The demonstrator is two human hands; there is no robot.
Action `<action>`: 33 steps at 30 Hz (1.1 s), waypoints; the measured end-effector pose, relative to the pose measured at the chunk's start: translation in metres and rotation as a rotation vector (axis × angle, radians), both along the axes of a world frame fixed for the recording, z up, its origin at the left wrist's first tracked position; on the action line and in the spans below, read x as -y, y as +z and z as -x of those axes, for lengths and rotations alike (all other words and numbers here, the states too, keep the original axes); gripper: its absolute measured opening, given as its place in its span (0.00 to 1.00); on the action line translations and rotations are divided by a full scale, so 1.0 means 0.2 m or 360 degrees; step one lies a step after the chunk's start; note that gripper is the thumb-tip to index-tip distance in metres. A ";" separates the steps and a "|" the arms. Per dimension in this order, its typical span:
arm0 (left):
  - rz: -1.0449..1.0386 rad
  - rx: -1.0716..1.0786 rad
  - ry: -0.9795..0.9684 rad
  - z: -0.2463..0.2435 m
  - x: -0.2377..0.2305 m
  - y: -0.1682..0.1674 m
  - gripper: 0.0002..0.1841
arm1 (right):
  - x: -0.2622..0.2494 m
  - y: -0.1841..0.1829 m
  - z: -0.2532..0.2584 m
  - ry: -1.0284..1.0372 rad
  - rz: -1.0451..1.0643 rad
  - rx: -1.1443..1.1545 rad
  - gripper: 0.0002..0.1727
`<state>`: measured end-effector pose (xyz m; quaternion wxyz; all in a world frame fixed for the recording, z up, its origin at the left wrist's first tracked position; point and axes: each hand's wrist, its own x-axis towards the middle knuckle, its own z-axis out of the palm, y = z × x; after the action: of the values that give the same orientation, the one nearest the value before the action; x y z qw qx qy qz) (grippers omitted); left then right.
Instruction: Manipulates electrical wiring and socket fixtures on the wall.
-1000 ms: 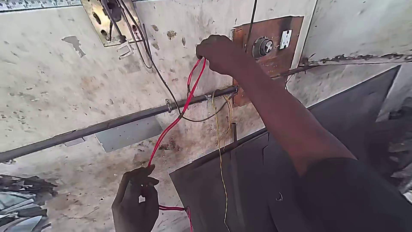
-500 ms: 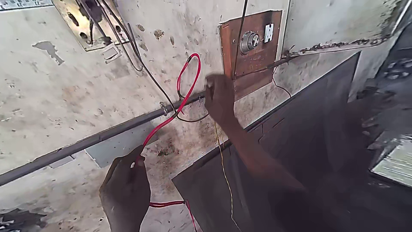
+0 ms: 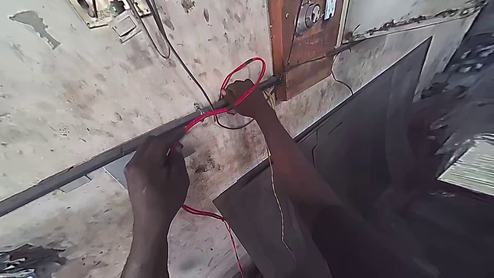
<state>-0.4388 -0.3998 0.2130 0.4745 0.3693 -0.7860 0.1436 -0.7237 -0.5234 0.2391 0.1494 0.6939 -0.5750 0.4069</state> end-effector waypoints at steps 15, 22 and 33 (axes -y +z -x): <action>0.0088 0.0133 -0.0082 0.08 0.09 0.13 0.16 | 0.00 -0.38 -0.39 -0.0210 -0.0064 0.1449 0.35; 0.0158 0.0115 0.0083 0.00 0.11 0.13 0.17 | 0.03 -0.38 -0.25 -0.0441 0.0041 0.0880 0.13; 0.0073 0.0036 0.0238 -0.22 0.09 -0.03 0.17 | 0.00 -0.35 -0.25 -0.0585 0.0003 0.0972 0.38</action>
<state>-0.3952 -0.4187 0.2073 0.4620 0.4143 -0.7580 0.2007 -0.6730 -0.5241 0.1700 0.0420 0.4252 -0.7080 0.5623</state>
